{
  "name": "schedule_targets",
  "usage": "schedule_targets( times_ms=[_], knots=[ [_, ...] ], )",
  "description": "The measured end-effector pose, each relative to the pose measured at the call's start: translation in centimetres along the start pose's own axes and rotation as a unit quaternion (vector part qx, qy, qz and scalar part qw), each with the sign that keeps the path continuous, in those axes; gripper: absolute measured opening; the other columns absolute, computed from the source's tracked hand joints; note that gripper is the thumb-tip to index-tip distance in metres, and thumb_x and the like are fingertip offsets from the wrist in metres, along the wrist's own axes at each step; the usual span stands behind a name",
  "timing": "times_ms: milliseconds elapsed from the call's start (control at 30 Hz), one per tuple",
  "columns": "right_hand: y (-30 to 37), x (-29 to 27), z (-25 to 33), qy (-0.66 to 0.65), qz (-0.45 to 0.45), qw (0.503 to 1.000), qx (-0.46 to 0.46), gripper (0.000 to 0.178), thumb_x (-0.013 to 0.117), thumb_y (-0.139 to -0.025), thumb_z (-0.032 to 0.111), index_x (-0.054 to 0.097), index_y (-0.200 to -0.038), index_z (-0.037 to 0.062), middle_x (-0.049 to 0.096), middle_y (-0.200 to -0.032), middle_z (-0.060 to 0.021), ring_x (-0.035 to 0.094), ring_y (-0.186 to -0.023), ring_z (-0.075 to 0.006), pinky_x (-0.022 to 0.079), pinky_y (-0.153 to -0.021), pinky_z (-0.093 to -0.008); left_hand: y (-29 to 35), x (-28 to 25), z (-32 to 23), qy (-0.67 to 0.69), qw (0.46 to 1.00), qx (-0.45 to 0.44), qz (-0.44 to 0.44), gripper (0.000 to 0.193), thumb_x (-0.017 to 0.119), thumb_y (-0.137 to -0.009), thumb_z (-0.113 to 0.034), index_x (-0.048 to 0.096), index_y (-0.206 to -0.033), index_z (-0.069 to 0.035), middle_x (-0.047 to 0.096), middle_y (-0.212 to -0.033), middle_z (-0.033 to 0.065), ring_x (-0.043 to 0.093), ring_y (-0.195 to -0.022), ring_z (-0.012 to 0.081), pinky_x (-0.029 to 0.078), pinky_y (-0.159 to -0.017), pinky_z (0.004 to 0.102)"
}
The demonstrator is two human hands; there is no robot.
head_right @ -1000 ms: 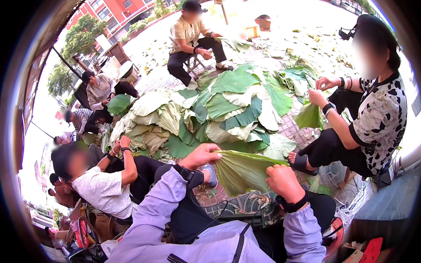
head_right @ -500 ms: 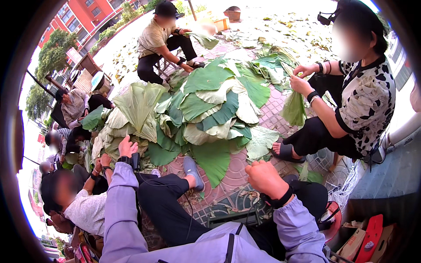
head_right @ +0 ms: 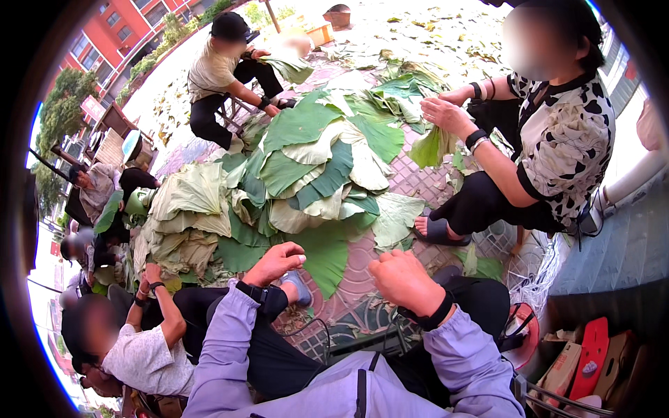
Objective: The person uses their hands to fold and stack large green leaves while sitting with others, and later handles a camera mount.
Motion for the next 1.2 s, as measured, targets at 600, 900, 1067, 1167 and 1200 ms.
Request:
schedule_targets(
  times_ms=[600,900,1067,1167,1200],
  knots=[
    [-1.6,-2.0,1.4,-0.018,0.006,1.0,-0.008,0.016,0.075,-0.081,0.017,0.067,-0.088,0.0052,0.064,-0.089,-0.0141,0.062,-0.094,-0.0368,0.048,-0.081,-0.0487,-1.3,8.0,0.3,-0.373,0.918,0.061,0.121,0.035,0.069,-0.09,-0.029,0.067,-0.107,0.001,0.07,-0.104,0.0247,0.068,-0.102,0.0447,0.054,-0.086,0.0535],
    [-2.1,-1.5,2.0,-0.025,0.012,1.0,-0.015,0.019,0.075,-0.082,0.017,0.062,-0.084,0.0035,0.063,-0.089,-0.0147,0.06,-0.095,-0.0384,0.047,-0.082,-0.0494,-1.9,8.4,1.3,-0.392,0.911,0.065,0.113,0.033,0.069,-0.089,-0.027,0.067,-0.107,0.001,0.071,-0.104,0.0241,0.069,-0.102,0.0429,0.056,-0.085,0.0519],
    [-2.2,-1.7,2.2,-0.026,0.015,0.999,-0.017,0.019,0.075,-0.082,0.017,0.062,-0.084,0.0035,0.062,-0.089,-0.0146,0.06,-0.093,-0.0383,0.047,-0.082,-0.0493,-2.1,8.5,1.0,-0.401,0.907,0.067,0.109,0.033,0.069,-0.089,-0.027,0.067,-0.107,0.001,0.072,-0.104,0.024,0.069,-0.1,0.0429,0.056,-0.085,0.0519],
    [-2.0,-1.9,2.6,-0.018,0.016,1.0,-0.014,0.017,0.075,-0.081,0.016,0.065,-0.088,0.0048,0.063,-0.09,-0.014,0.061,-0.093,-0.0372,0.048,-0.083,-0.0484,-2.2,8.9,1.4,-0.402,0.907,0.073,0.105,0.033,0.069,-0.088,-0.027,0.067,-0.107,0.0,0.072,-0.104,0.0236,0.07,-0.1,0.0428,0.057,-0.085,0.0518],
    [-1.9,-2.0,2.7,-0.013,0.018,1.0,-0.012,0.016,0.076,-0.081,0.016,0.067,-0.089,0.0054,0.064,-0.091,-0.0138,0.062,-0.094,-0.0366,0.048,-0.083,-0.0479,-2.2,9.0,1.5,-0.402,0.907,0.073,0.104,0.033,0.069,-0.088,-0.026,0.067,-0.107,0.0,0.072,-0.104,0.0235,0.07,-0.1,0.0428,0.057,-0.085,0.0518]
  ],
)
Point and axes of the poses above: each hand's wrist, its own y-axis away from the middle knuckle, its own x-axis out of the palm, z = x × y, the point moved 4 cm from there along -y, towards the middle knuckle
